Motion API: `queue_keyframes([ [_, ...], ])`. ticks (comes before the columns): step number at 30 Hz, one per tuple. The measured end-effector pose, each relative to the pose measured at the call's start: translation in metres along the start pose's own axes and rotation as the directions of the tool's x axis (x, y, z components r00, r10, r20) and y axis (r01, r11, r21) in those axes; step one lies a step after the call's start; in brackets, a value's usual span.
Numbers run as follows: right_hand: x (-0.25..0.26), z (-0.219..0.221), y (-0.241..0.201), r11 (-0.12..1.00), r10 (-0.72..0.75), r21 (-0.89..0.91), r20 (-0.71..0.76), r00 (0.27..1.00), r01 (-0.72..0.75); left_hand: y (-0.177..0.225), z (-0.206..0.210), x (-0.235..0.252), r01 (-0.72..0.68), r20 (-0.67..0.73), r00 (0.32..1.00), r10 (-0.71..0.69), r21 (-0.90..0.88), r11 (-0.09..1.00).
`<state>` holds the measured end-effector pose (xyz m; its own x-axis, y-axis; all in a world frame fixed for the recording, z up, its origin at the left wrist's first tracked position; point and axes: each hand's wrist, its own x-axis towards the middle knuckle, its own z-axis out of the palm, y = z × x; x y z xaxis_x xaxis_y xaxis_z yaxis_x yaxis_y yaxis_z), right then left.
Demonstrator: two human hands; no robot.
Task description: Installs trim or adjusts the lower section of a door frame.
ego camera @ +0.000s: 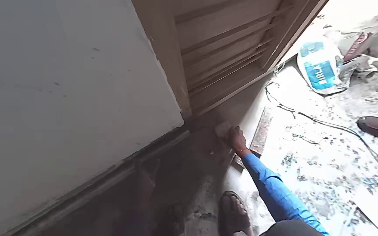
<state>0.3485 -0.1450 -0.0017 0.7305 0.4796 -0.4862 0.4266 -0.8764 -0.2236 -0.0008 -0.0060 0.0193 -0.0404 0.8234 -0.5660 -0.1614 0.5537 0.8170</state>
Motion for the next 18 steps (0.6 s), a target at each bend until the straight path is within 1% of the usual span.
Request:
queue_keyframes([
  [3, 0.004, -0.004, -0.001, 0.996, 0.071, 0.049, 0.020, 0.997, -0.072, -0.003, -0.002, 0.003, 0.004, -0.001, 1.000, -0.004, 0.004, 1.000],
  [4, 0.002, -0.006, -0.002, 0.996, 0.070, 0.054, 0.004, 0.998, -0.070, -0.004, -0.003, 0.003, 0.008, -0.015, 1.000, -0.008, 0.010, 1.000],
  [5, -0.002, -0.007, -0.006, 0.998, 0.022, 0.052, -0.036, 0.999, -0.020, -0.003, -0.001, 0.005, 0.009, -0.017, 1.000, -0.008, 0.012, 1.000],
  [6, -0.008, -0.009, -0.014, 0.997, -0.060, 0.035, -0.077, 0.995, 0.063, -0.003, 0.001, 0.008, 0.003, -0.014, 1.000, -0.003, 0.007, 1.000],
  [8, -0.027, -0.009, -0.040, 0.976, -0.218, -0.013, -0.103, 0.971, 0.218, -0.003, 0.001, 0.005, -0.029, 0.028, 0.999, 0.029, 0.007, 1.000],
  [10, -0.040, 0.007, -0.063, 0.951, -0.299, 0.050, -0.115, 0.947, 0.306, -0.003, -0.003, -0.006, -0.083, 0.035, 0.996, 0.081, 0.038, 0.996],
  [11, -0.045, 0.014, -0.073, 0.943, -0.311, 0.091, -0.106, 0.945, 0.321, 0.003, -0.002, -0.015, -0.073, 0.036, 0.997, 0.069, 0.116, 0.991],
  [13, -0.047, 0.020, -0.093, 0.937, -0.319, 0.126, -0.069, 0.945, 0.325, 0.027, 0.004, -0.035, 0.072, 0.068, 0.993, -0.095, 0.287, 0.955],
  [15, -0.046, 0.025, -0.113, 0.931, -0.335, 0.127, -0.071, 0.940, 0.341, 0.005, -0.001, -0.013, -0.060, 0.069, 0.996, 0.047, 0.199, 0.978],
  [16, -0.047, 0.027, -0.122, 0.930, -0.336, 0.132, -0.069, 0.939, 0.342, -0.004, -0.004, 0.000, -0.056, 0.045, 0.998, 0.051, 0.142, 0.988],
  [18, -0.046, 0.033, -0.131, 0.922, -0.360, 0.120, -0.082, 0.929, 0.368, -0.007, -0.005, 0.010, -0.027, 0.003, 1.000, 0.026, 0.102, 0.994],
])
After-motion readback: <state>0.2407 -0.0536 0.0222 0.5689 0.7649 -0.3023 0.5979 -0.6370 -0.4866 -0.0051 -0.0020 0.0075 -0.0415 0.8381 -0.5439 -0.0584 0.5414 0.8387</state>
